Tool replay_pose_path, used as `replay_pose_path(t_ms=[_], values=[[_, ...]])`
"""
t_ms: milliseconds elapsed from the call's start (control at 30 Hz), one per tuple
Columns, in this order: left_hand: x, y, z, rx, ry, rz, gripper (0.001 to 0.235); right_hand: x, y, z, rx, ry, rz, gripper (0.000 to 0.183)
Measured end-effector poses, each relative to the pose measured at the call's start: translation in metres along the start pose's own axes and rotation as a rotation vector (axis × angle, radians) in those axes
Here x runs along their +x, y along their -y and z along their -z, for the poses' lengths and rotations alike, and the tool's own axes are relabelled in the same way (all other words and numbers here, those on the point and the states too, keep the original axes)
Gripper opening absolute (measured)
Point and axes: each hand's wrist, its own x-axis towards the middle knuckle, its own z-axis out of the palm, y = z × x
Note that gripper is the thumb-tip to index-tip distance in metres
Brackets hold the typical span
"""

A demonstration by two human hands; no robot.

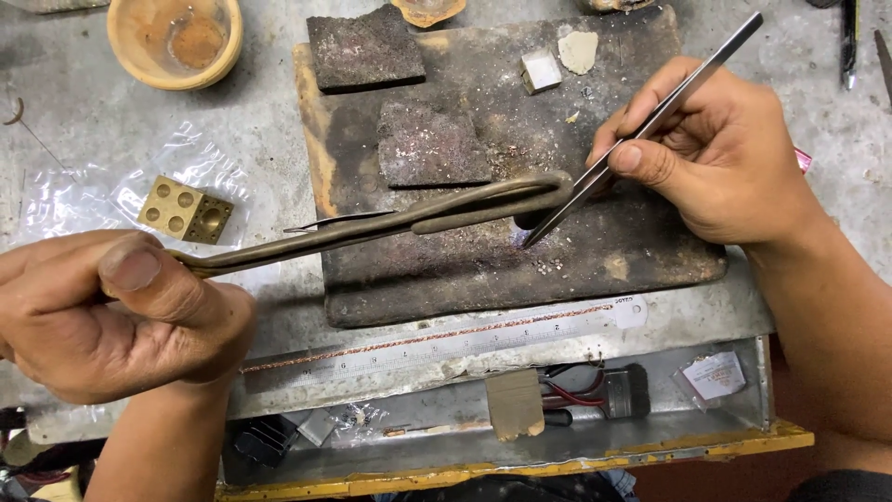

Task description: The person uses tweezers to position small metal pieces on a work surface and applies a torch flame to solder them. The person repeats this process for multiple small metal components, heating them until they glow red.

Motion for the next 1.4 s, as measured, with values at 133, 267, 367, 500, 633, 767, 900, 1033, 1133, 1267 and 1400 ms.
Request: replay_pose_path(t_ms=[133,267,367,500,633,767,900,1033,1133,1267,1400], values=[[-0.002,-0.002,0.001,0.065,-0.029,0.025,0.045,0.0,0.0,0.0,0.015,0.005,-0.002,0.022],[-0.003,-0.001,0.0,0.067,-0.046,0.027,0.044,0.001,0.0,0.0,0.023,0.01,0.013,0.021],[0.0,-0.004,-0.002,0.057,-0.068,0.018,0.038,0.0,-0.001,0.0,0.013,0.012,0.026,0.021],[0.001,0.003,0.001,-0.015,-0.081,0.058,0.047,0.0,0.0,0.0,0.019,-0.005,0.041,0.022],[0.011,0.016,0.006,-0.017,-0.081,-0.042,0.035,0.009,-0.003,-0.001,-0.039,-0.066,0.194,0.024],[0.016,0.028,0.006,0.022,-0.172,0.013,0.039,0.035,0.002,-0.014,-0.072,-0.123,0.325,0.029],[0.023,0.032,0.007,0.113,-0.166,0.007,0.036,0.061,0.009,-0.027,-0.106,-0.127,0.406,0.028],[0.024,0.035,0.005,0.187,-0.122,-0.036,0.042,0.07,0.004,-0.027,-0.064,-0.099,0.41,0.03],[0.021,0.036,0.002,0.178,-0.119,-0.068,0.043,0.067,-0.001,-0.026,-0.072,-0.094,0.391,0.03],[0.02,0.04,-0.002,0.133,-0.123,-0.122,0.056,0.066,-0.002,-0.027,-0.063,-0.07,0.375,0.028],[0.019,0.032,-0.001,0.144,-0.098,-0.033,0.054,0.065,0.001,-0.028,-0.054,-0.061,0.376,0.027]])
